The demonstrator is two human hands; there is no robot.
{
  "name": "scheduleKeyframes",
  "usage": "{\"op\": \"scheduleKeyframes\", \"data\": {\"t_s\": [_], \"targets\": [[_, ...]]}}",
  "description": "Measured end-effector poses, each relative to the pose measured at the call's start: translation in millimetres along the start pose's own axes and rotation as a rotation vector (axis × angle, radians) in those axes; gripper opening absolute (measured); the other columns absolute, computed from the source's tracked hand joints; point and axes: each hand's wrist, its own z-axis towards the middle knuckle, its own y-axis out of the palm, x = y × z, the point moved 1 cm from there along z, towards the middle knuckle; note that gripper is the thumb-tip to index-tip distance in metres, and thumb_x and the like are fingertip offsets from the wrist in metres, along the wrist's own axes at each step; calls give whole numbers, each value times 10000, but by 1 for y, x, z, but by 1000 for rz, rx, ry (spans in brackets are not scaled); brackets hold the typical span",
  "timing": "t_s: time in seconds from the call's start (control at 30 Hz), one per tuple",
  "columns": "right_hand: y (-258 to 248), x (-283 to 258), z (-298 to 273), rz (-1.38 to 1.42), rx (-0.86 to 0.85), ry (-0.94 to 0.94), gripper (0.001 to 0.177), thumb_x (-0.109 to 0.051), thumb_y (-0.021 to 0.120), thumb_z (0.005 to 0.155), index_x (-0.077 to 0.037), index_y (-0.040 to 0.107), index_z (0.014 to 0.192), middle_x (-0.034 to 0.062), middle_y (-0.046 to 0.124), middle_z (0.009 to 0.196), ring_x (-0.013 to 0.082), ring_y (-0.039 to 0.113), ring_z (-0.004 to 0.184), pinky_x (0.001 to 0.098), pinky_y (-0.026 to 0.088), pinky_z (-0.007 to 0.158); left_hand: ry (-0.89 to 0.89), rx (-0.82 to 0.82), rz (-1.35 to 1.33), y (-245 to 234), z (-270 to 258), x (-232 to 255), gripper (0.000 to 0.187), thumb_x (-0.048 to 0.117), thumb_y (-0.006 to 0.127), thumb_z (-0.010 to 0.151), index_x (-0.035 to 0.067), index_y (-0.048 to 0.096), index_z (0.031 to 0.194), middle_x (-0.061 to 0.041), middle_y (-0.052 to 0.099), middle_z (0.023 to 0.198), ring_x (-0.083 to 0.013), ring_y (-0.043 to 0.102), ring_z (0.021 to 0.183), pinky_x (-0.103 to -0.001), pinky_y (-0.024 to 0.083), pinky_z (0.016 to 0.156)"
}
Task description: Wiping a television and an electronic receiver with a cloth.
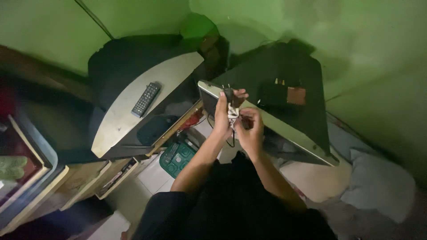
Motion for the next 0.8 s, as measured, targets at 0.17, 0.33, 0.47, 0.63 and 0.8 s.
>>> {"op": "scheduleKeyframes", "data": {"t_s": [0.17, 0.33, 0.47, 0.63, 0.8], "targets": [[4, -5, -16, -250, -33, -73, 216, -12, 704, 939, 2, 642, 1146, 130, 709, 1091, 216, 700, 1005, 349, 554, 891, -61, -68, -53, 0, -18, 12, 562, 474, 272, 1135, 10, 575, 1223, -220, 653, 1349, -347, 595, 1292, -466, 424, 1165], [12, -8, -19, -230, -85, 31, 214, -27, 711, 932, 6, 653, 1135, 119, 702, 1045, 200, 706, 898, 327, 562, 802, -120, -117, 120, 7, -32, 37, 651, 495, 195, 1133, -36, 538, 1288, -252, 618, 1401, -321, 571, 1295, -432, 417, 1156], [4, -6, -14, -138, -171, 137, 244, -39, 714, 911, 4, 663, 1146, 109, 723, 1030, 180, 711, 897, 318, 568, 797, -36, -259, 186, -2, -30, 39, 678, 447, 246, 1095, -81, 552, 1389, -207, 590, 1442, -296, 566, 1253, -391, 396, 1140], [-8, 7, -15, -156, -370, 281, 159, -50, 714, 906, 11, 689, 1050, 104, 753, 955, 137, 702, 842, 306, 550, 751, -309, -39, 45, -34, -32, 12, 448, 354, 371, 1046, 60, 561, 1327, -141, 646, 1265, -269, 621, 1156, -396, 471, 1027], [-17, 34, -28, -112, -300, 313, 89, -37, 658, 911, -7, 640, 993, 44, 627, 813, 98, 576, 717, 278, 484, 642, -12, -241, 588, -47, -26, 15, 320, 239, 482, 1077, 4, 644, 1222, -60, 648, 1126, -134, 590, 1052, -276, 463, 932]]}}
